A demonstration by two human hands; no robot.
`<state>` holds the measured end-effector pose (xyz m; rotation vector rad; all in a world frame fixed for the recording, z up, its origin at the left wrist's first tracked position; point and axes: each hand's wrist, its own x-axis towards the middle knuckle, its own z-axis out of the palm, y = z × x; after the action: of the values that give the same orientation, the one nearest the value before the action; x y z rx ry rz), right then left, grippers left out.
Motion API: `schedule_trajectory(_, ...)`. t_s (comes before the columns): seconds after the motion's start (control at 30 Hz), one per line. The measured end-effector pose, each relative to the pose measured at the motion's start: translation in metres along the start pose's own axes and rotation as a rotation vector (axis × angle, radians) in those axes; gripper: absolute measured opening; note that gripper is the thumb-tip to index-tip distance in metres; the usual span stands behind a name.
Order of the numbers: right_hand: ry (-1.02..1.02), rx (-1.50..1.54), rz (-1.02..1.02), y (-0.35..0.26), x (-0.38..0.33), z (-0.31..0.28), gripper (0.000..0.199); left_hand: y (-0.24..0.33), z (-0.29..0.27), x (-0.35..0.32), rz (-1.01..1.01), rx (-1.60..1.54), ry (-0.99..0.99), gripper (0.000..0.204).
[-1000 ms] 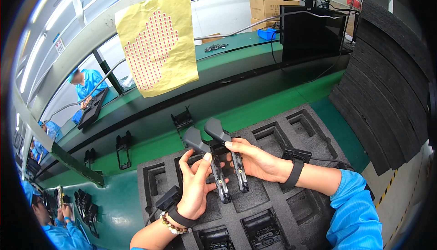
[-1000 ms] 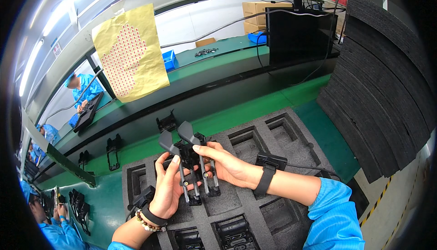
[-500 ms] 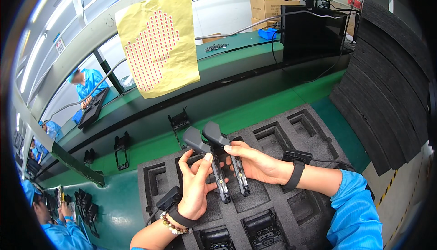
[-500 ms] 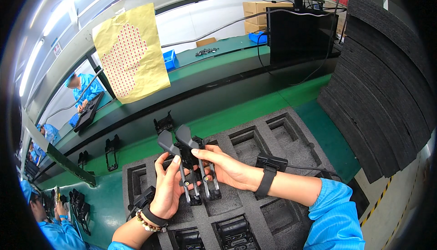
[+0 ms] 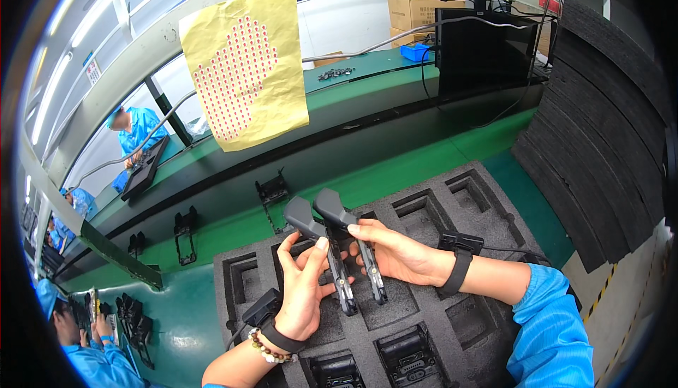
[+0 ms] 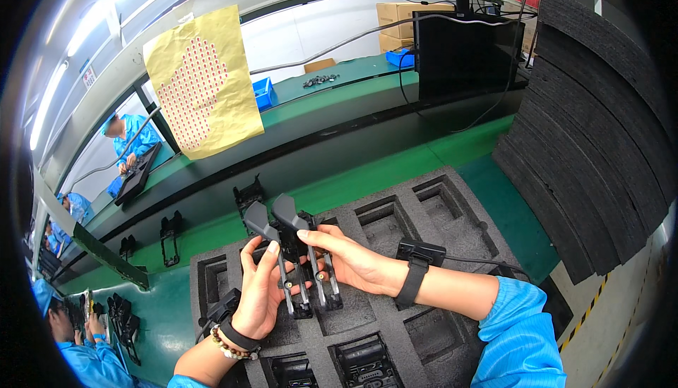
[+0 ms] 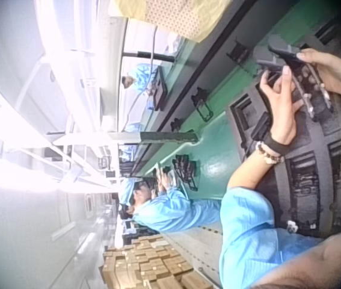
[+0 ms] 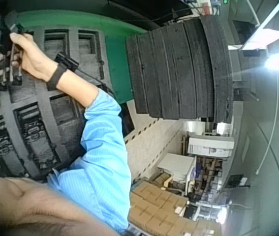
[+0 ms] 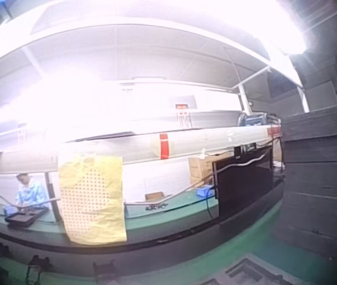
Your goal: Inspecting and placing plastic device housings into a protective foam tray on an assembly line.
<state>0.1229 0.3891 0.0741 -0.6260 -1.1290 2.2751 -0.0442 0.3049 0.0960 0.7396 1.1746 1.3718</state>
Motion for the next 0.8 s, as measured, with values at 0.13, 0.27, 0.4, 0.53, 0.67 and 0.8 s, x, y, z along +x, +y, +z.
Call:
schedule_trajectory(0.13,0.037,0.161,-0.073,-0.003,0.005,-0.010,0.048,-0.004,-0.014,0.010,-0.056,-0.173,-0.051,0.060)
schedule_trajectory(0.27,-0.104,0.250,-0.137,-0.016,0.012,-0.022,0.058,0.004,-0.017,0.016,-0.063,-0.377,-0.190,0.047)
schedule_trajectory(0.4,-0.088,0.139,-0.182,-0.016,0.013,-0.020,0.060,0.010,-0.022,0.019,-0.245,-0.620,-0.285,0.044)
schedule_trajectory(0.53,-0.025,0.035,-0.234,-0.017,0.015,-0.025,0.052,0.006,-0.033,0.027,-0.286,-0.670,-0.325,0.030)
schedule_trajectory(0.67,0.030,0.043,-0.248,-0.023,0.014,-0.029,0.054,0.006,-0.048,0.040,-0.293,-0.669,-0.393,0.023)
schedule_trajectory(0.8,0.009,0.068,-0.279,-0.028,0.015,-0.037,0.055,0.012,-0.049,0.044,-0.117,-0.510,-0.276,0.026)
